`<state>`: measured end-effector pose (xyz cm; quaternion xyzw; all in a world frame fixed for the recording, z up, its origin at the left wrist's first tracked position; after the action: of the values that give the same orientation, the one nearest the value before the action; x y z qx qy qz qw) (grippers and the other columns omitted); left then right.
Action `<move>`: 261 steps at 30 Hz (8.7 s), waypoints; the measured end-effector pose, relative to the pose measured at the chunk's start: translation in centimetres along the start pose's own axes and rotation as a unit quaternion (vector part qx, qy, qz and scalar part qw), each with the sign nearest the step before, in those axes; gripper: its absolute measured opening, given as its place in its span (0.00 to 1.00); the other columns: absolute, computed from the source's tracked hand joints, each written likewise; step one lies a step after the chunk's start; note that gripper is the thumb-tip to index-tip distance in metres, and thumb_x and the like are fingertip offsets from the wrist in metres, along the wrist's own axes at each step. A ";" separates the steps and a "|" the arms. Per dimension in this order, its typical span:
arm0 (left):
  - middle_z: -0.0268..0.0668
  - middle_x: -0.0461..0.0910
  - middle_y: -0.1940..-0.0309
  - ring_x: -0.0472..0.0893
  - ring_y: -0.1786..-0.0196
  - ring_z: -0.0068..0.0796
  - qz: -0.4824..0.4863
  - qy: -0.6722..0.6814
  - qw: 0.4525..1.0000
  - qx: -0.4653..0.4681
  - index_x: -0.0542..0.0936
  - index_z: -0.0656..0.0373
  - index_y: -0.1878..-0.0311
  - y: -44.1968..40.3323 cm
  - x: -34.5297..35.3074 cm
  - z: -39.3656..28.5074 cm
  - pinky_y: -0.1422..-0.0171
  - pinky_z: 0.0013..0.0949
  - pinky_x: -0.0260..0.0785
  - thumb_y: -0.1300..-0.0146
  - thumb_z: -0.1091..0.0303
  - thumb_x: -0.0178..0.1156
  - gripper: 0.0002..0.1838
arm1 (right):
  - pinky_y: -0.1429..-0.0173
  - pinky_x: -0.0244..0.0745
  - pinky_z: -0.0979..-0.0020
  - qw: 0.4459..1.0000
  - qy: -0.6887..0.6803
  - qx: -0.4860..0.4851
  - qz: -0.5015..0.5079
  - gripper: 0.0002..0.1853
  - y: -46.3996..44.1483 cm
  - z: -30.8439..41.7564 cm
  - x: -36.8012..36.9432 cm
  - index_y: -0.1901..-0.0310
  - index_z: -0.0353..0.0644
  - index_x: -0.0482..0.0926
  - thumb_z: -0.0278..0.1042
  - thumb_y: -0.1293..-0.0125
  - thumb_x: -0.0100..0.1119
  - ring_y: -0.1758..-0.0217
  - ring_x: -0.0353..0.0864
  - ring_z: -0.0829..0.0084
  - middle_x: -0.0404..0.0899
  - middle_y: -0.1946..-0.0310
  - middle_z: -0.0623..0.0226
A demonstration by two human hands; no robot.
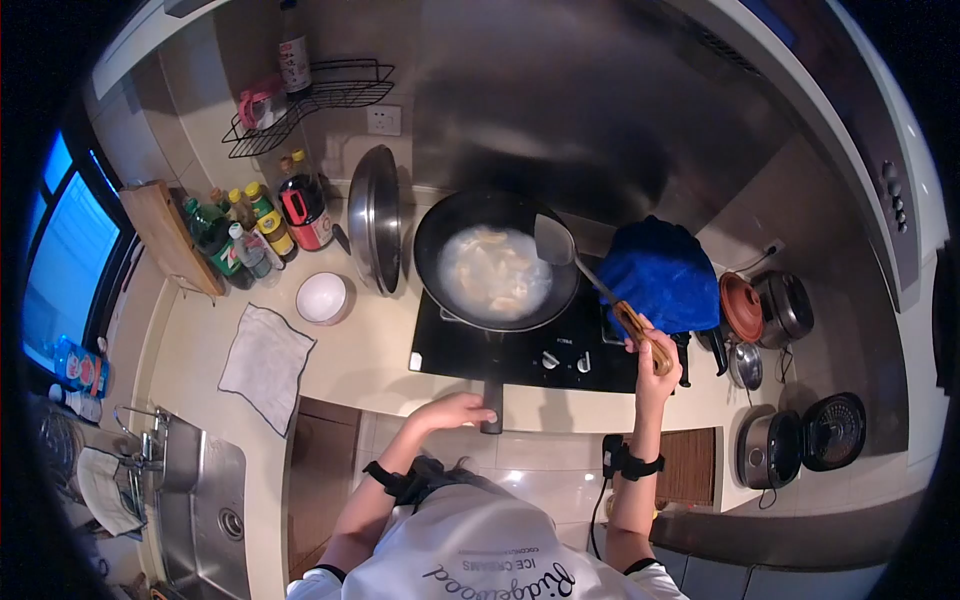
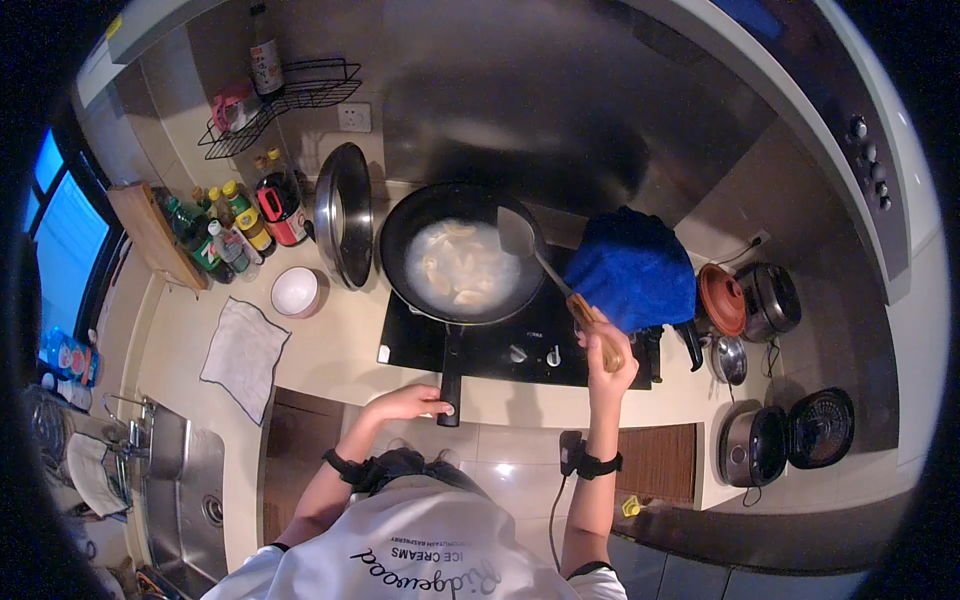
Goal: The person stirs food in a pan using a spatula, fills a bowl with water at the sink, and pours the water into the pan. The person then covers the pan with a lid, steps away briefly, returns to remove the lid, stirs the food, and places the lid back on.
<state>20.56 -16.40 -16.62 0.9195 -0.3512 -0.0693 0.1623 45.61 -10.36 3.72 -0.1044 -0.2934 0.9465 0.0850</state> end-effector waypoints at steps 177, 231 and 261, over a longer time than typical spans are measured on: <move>0.33 0.77 0.72 0.74 0.67 0.21 0.021 0.004 0.999 0.035 0.76 0.66 0.64 -0.2 -0.8 0.5 0.58 0.27 0.66 0.38 0.56 0.54 0.18 | 0.75 0.63 0.82 0.933 -0.203 0.292 0.055 0.19 -2.0 -12.8 12.3 0.49 0.36 0.68 0.41 0.35 0.49 0.76 0.72 0.81 0.76 0.73 0.64; 0.32 0.77 0.72 0.73 0.67 0.21 0.022 -0.004 1.000 0.003 0.78 0.65 0.65 -0.1 -0.8 -0.3 0.59 0.28 0.66 0.39 0.57 0.53 0.18 | 0.52 0.76 0.66 0.994 -0.064 0.061 -0.068 0.11 8.8 0.2 0.2 0.55 0.32 0.68 0.19 0.40 0.51 0.59 0.79 0.59 0.73 0.60 0.53; 0.29 0.76 0.67 0.70 0.63 0.18 0.035 -0.006 0.999 -0.020 0.76 0.64 0.58 -0.6 -0.7 0.7 0.56 0.25 0.64 0.38 0.57 0.54 0.18 | 0.54 0.76 0.68 0.988 -0.065 0.092 -0.105 0.10 8.6 0.0 -1.1 0.55 0.31 0.69 0.20 0.40 0.51 0.61 0.80 0.62 0.74 0.61 0.55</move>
<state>20.24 -15.68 -17.48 0.9029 -0.3826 -0.0764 0.1804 45.82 -17.61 -1.11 -0.0032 -0.2194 0.9601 0.1735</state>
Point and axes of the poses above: each hand's wrist, its own y-axis away from the middle knuckle, its own x-axis out of the palm, z = x × y, the point moved 6 cm from there along -y, towards the middle knuckle
